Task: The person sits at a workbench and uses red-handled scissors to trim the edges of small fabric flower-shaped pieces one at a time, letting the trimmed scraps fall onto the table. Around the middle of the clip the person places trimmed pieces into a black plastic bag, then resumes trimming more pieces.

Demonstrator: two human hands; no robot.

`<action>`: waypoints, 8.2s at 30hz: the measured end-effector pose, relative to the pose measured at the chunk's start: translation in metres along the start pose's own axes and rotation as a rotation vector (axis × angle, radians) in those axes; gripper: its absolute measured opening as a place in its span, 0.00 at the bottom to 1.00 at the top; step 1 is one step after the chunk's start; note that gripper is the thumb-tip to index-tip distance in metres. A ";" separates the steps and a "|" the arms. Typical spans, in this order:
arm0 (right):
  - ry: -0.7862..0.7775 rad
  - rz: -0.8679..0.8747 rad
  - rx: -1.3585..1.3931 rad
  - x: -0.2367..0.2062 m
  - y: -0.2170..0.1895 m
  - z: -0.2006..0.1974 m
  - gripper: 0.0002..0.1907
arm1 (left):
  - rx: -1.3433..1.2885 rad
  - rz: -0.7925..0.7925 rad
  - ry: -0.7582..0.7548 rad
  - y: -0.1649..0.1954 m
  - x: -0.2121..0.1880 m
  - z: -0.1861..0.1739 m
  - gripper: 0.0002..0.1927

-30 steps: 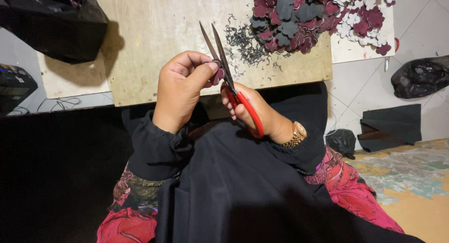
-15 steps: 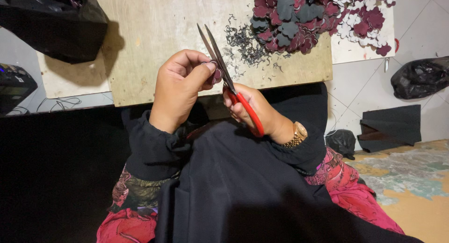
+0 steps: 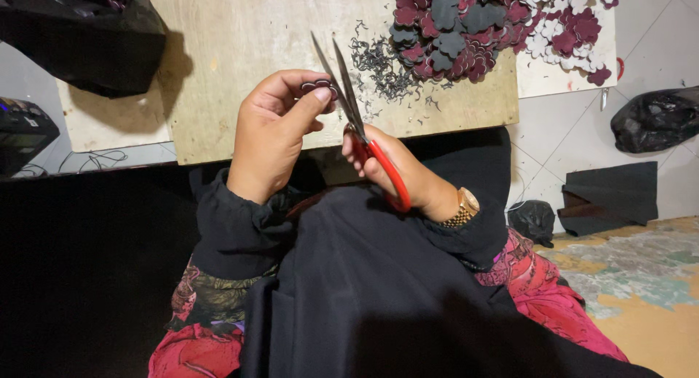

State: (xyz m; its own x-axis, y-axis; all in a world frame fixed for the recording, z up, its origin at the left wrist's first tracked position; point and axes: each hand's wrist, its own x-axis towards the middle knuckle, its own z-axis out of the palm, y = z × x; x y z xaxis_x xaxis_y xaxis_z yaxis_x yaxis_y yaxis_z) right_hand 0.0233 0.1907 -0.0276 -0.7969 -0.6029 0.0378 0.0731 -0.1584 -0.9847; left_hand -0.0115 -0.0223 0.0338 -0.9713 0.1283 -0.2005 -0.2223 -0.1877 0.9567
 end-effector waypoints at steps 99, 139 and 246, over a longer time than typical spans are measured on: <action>0.021 0.079 0.049 -0.007 -0.008 0.001 0.47 | -0.014 0.028 -0.172 -0.008 -0.002 0.010 0.03; 0.068 0.032 0.043 -0.005 -0.002 0.006 0.44 | -0.012 0.044 -0.080 -0.011 0.000 0.012 0.04; 0.071 0.114 0.168 0.000 0.006 0.005 0.41 | -0.111 0.077 0.061 -0.012 0.003 0.005 0.06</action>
State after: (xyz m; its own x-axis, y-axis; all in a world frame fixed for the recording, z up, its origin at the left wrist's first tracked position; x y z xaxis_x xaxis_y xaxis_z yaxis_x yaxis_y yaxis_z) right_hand 0.0262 0.1858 -0.0326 -0.8175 -0.5689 -0.0900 0.2594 -0.2243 -0.9394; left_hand -0.0118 -0.0148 0.0231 -0.9885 0.0503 -0.1427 -0.1513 -0.3018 0.9413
